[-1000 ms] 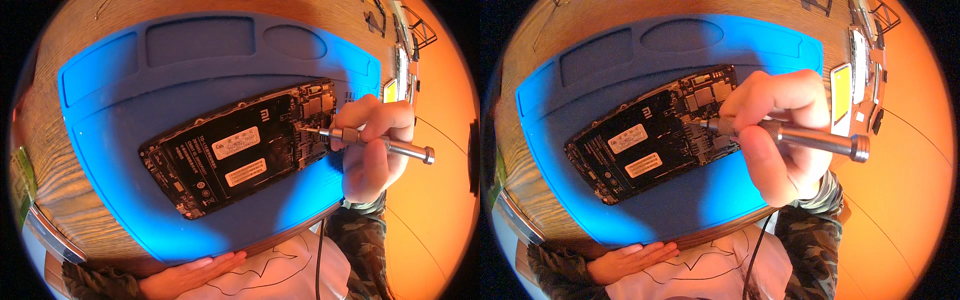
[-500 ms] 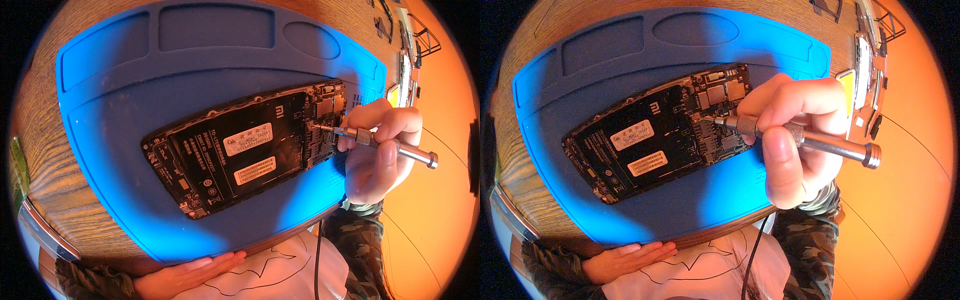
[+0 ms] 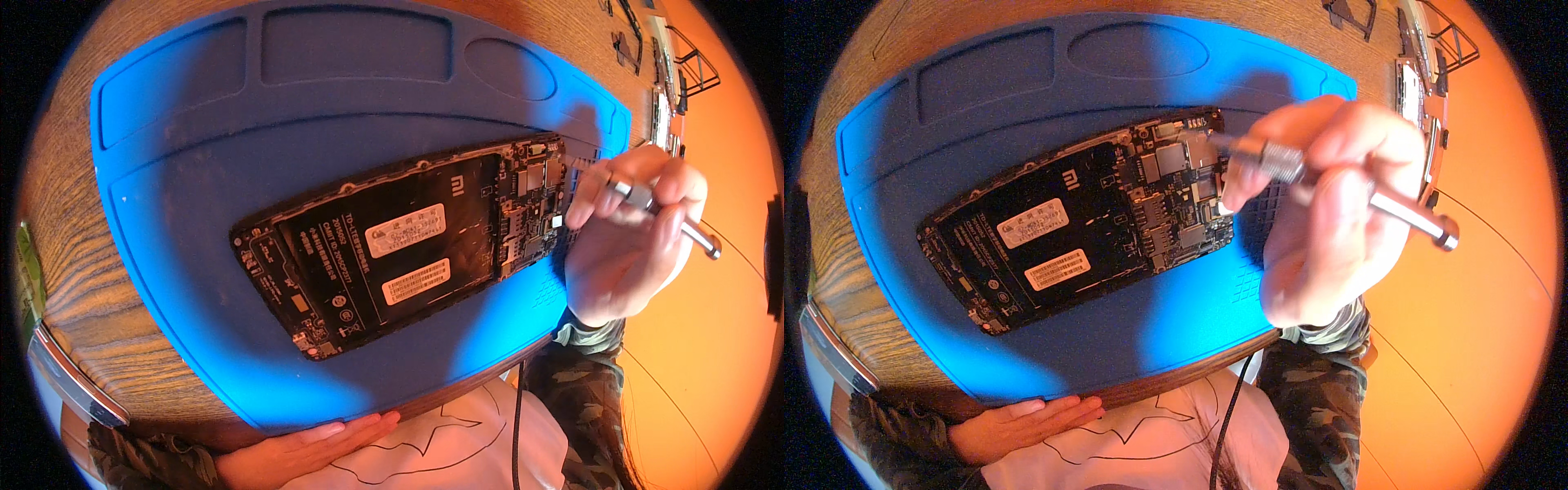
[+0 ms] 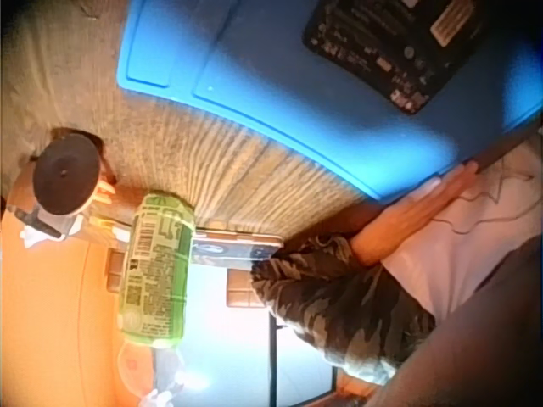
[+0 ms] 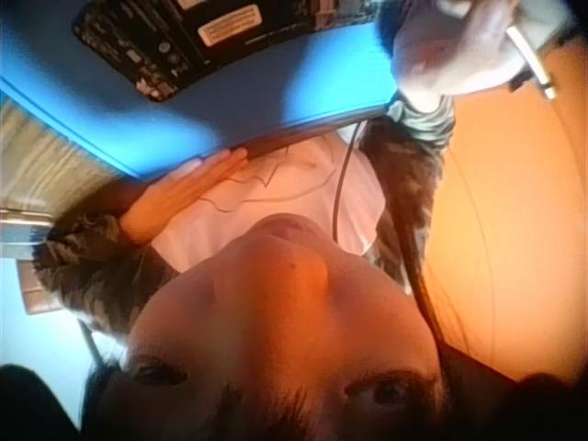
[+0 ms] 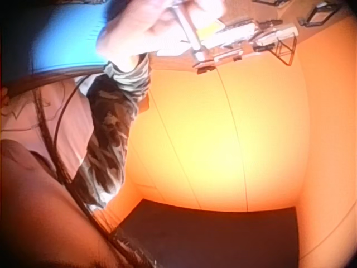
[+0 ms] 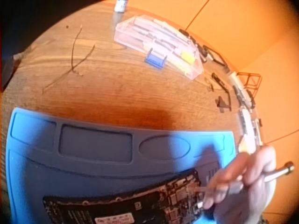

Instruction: The person disassembles a smartphone by removing the back cover and then uses a screwdriver to remove multiple screws from the internal frame. The person places removed screws into a compartment on the blue work mat.

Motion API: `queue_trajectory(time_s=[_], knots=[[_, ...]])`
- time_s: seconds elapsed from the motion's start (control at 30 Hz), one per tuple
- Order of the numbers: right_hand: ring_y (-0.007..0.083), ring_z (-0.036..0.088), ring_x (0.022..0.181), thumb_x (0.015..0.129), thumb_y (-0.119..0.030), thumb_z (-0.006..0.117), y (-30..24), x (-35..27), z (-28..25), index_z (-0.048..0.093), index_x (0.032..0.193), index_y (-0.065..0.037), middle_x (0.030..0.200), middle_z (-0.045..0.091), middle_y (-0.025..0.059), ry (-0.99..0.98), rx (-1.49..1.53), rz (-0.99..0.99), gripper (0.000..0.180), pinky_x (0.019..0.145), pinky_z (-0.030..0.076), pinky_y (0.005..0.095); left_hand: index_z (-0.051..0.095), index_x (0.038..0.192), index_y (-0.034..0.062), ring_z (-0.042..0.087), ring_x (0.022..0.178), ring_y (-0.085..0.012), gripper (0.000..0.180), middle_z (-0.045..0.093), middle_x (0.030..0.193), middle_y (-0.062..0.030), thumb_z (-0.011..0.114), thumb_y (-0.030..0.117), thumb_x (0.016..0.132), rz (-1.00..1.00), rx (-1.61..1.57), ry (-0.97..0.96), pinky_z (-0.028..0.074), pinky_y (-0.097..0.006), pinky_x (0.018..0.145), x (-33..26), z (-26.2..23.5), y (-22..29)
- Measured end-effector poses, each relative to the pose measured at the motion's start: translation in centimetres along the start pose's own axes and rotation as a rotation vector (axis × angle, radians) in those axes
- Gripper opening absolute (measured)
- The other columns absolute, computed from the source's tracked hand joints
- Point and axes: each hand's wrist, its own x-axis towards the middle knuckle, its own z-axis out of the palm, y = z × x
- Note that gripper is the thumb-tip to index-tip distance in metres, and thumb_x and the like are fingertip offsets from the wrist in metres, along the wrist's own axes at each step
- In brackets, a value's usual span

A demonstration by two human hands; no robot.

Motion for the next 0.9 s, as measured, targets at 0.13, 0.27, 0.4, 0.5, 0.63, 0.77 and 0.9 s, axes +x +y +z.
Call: queue_trajectory(time_s=[0.13, 0.27, 0.4, 0.5, 0.63, 0.77, 0.9], knots=[[0.0168, 0.051, 0.068, 0.097, -0.020, 0.038, 1.3, 1.0, -0.9, 0.045, 0.108, 0.001, 0.088, 0.054, 0.0172, 0.133, 0.010, -0.028, 0.024, 0.056, 0.044, 0.0269, 0.015, 0.148, 0.0124, 0.019, 0.139, -0.0146, 0.064, 0.018, 0.153, -0.0021, 0.035, 0.026, 0.089, -0.029, -0.008, -0.004, 0.012, -0.036, 0.112, 0.5, -0.1, 0.1], [0.0149, 0.053, 0.071, 0.097, -0.016, 0.039, 1.4, 0.9, -1.4, 0.047, 0.108, 0.000, 0.092, 0.058, 0.0160, 0.072, -0.073, 0.078, 0.021, 0.061, 0.041, 0.0229, 0.016, 0.148, 0.0130, 0.020, 0.139, -0.0153, 0.063, 0.018, 0.152, -0.0018, 0.034, 0.026, 0.089, -0.070, -0.044, -0.012, 0.011, -0.036, 0.111, 0.4, -0.4, 0.3], [0.0129, 0.053, 0.071, 0.096, -0.015, 0.041, 1.1, 0.8, -1.5, 0.047, 0.106, -0.001, 0.092, 0.058, 0.0155, 0.076, -0.104, 0.129, 0.018, 0.060, 0.041, 0.0209, 0.015, 0.148, 0.0131, 0.020, 0.139, -0.0149, 0.063, 0.018, 0.153, -0.0018, 0.033, 0.025, 0.089, -0.028, -0.032, -0.011, 0.011, -0.035, 0.111, 0.3, -0.3, 0.1], [0.0126, 0.054, 0.070, 0.096, -0.014, 0.041, 0.9, 0.8, -1.6, 0.047, 0.105, -0.001, 0.091, 0.058, 0.0147, 0.089, -0.092, 0.156, 0.017, 0.058, 0.041, 0.0205, 0.015, 0.148, 0.0132, 0.020, 0.139, -0.0143, 0.063, 0.018, 0.153, -0.0016, 0.033, 0.025, 0.089, 0.006, -0.045, -0.021, 0.011, -0.034, 0.111, 0.3, -0.3, -0.1], [0.0121, 0.053, 0.068, 0.096, -0.015, 0.042, 0.7, 0.8, -1.5, 0.048, 0.103, 0.000, 0.088, 0.058, 0.0134, 0.147, -0.115, 0.188, 0.017, 0.058, 0.041, 0.0205, 0.016, 0.148, 0.0145, 0.020, 0.139, -0.0146, 0.063, 0.017, 0.153, -0.0014, 0.034, 0.025, 0.089, -0.017, -0.067, -0.027, 0.010, -0.035, 0.111, 0.3, -0.5, -0.2], [0.0127, 0.053, 0.063, 0.096, -0.016, 0.043, 0.6, 0.8, -1.6, 0.049, 0.102, 0.002, 0.085, 0.058, 0.0129, 0.183, -0.038, 0.205, 0.019, 0.057, 0.041, 0.0210, 0.016, 0.148, 0.0172, 0.020, 0.140, -0.0169, 0.061, 0.017, 0.153, -0.0012, 0.033, 0.025, 0.090, -0.068, -0.137, -0.053, 0.007, -0.038, 0.111, 0.1, -0.9, 0.0], [0.0143, 0.052, 0.058, 0.097, -0.016, 0.042, 0.3, 1.1, -1.8, 0.050, 0.102, 0.004, 0.084, 0.058, 0.0134, 0.203, -0.054, 0.194, 0.022, 0.055, 0.041, 0.0216, 0.018, 0.148, 0.0188, 0.019, 0.140, -0.0187, 0.060, 0.018, 0.153, -0.0007, 0.032, 0.026, 0.091, -0.087, -0.139, -0.039, 0.005, -0.041, 0.111, -0.1, -0.9, 0.2]])
